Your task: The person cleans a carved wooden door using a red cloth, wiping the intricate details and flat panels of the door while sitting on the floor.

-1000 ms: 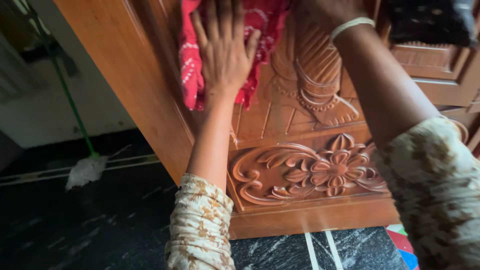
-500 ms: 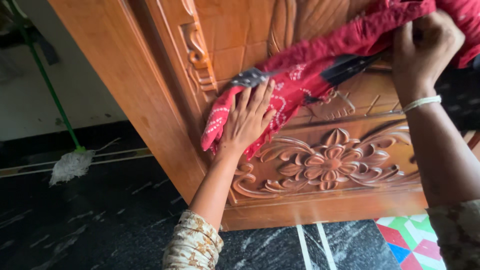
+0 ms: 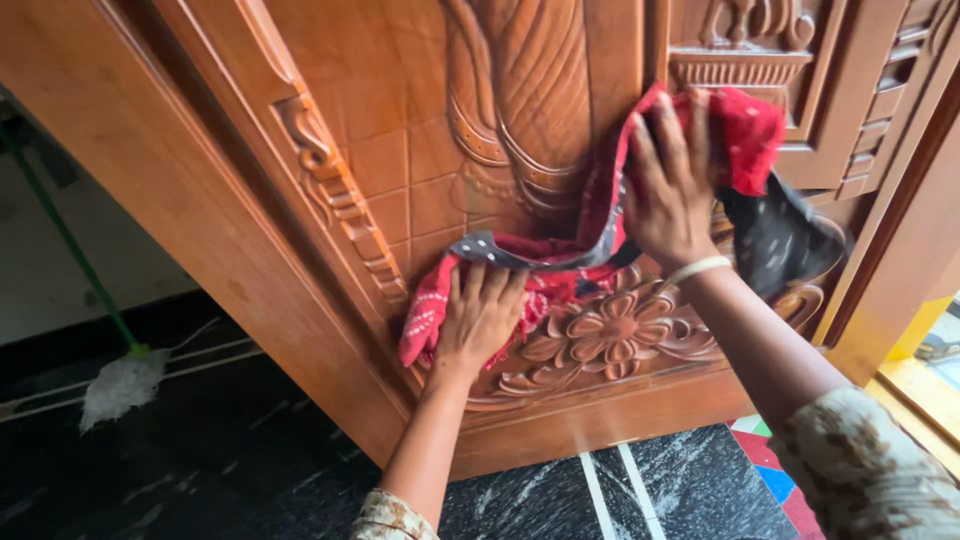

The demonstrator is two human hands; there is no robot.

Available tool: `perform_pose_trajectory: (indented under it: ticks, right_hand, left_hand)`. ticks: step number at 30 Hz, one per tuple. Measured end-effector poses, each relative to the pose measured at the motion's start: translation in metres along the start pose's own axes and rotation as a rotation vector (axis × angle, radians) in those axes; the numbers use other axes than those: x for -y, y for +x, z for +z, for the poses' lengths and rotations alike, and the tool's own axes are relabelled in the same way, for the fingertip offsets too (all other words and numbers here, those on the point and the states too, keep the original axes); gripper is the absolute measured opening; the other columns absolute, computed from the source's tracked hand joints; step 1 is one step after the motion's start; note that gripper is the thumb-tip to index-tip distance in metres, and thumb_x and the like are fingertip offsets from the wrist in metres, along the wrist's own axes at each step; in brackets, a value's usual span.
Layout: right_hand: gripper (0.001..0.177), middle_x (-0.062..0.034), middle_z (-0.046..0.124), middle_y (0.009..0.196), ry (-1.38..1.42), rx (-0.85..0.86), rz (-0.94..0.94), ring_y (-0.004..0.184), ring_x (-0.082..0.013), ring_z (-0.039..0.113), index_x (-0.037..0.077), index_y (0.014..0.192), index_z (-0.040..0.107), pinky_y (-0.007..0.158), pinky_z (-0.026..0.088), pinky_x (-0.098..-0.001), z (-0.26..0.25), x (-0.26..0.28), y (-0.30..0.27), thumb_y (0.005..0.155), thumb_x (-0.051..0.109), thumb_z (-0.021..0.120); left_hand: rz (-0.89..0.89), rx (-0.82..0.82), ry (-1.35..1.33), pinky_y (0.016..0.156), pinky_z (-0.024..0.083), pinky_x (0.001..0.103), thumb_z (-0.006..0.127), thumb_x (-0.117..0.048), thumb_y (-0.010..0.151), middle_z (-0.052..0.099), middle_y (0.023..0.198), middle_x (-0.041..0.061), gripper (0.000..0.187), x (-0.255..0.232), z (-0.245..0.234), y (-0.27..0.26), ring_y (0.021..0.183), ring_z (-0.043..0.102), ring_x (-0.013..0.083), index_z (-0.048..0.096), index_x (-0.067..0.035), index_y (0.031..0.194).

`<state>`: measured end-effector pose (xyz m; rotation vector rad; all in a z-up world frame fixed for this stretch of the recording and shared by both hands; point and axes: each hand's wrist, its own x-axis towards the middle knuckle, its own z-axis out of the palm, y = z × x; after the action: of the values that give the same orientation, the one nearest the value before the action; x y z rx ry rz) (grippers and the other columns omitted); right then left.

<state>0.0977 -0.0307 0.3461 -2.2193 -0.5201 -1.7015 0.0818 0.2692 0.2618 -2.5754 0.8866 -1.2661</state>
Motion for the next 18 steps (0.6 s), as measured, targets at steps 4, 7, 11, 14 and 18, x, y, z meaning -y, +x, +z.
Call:
perform_pose_trajectory:
  ticks: [4, 7, 11, 14, 18]
  right_hand:
    - [0.07, -0.0202, 0.021, 0.178, -0.027, -0.006, 0.192, 0.161, -0.0518, 0.002, 0.008, 0.167, 0.04, 0.134, 0.01, -0.0661, -0.014, -0.047, -0.036, 0.103, 0.023, 0.064]
    - [0.076, -0.0184, 0.017, 0.18, -0.124, -0.008, 0.297, 0.164, -0.0477, 0.0, 0.011, 0.171, 0.036, 0.128, 0.003, -0.0676, -0.027, -0.079, -0.045, 0.108, 0.045, 0.06]
    - [0.091, -0.0188, 0.011, 0.181, -0.151, -0.064, 0.438, 0.16, -0.0454, -0.002, 0.015, 0.177, 0.033, 0.128, 0.001, -0.069, -0.023, -0.103, 0.0, 0.104, 0.062, 0.061]
    - [0.094, -0.0205, 0.006, 0.176, -0.177, -0.116, 0.489, 0.162, -0.0453, -0.001, 0.014, 0.174, 0.029, 0.13, 0.001, -0.066, -0.017, -0.098, 0.055, 0.103, 0.069, 0.058]
    - [0.107, -0.0254, 0.008, 0.17, -0.089, 0.013, 0.372, 0.158, -0.0497, 0.003, 0.008, 0.167, 0.031, 0.127, -0.002, -0.0673, 0.003, -0.041, 0.107, 0.095, 0.079, 0.064]
  left_hand:
    - [0.037, -0.076, 0.017, 0.11, 0.037, 0.062, 0.058, -0.043, 0.1, 0.046, 0.152, 0.007, 0.057, -0.025, -0.001, 0.004, 0.141, 0.041, 0.0349, 0.049, -0.019, 0.151]
    - [0.101, -0.096, 0.013, 0.11, 0.039, 0.057, 0.059, -0.04, 0.103, 0.042, 0.159, 0.006, 0.061, -0.04, 0.0, 0.023, 0.142, 0.039, 0.0297, 0.045, -0.017, 0.158]
    - [0.152, -0.1, 0.042, 0.119, 0.039, 0.047, 0.06, -0.031, 0.102, 0.038, 0.164, 0.004, 0.063, -0.058, 0.004, 0.05, 0.148, 0.036, 0.0283, 0.044, -0.018, 0.161]
    - [0.164, -0.118, 0.016, 0.121, 0.038, 0.045, 0.06, -0.029, 0.104, 0.037, 0.167, 0.006, 0.061, -0.077, 0.007, 0.064, 0.152, 0.036, 0.0293, 0.045, -0.013, 0.16]
    - [0.09, -0.108, -0.083, 0.112, 0.038, 0.054, 0.06, -0.037, 0.097, 0.044, 0.157, 0.004, 0.052, -0.094, 0.004, 0.068, 0.143, 0.043, 0.0273, 0.052, -0.014, 0.143]
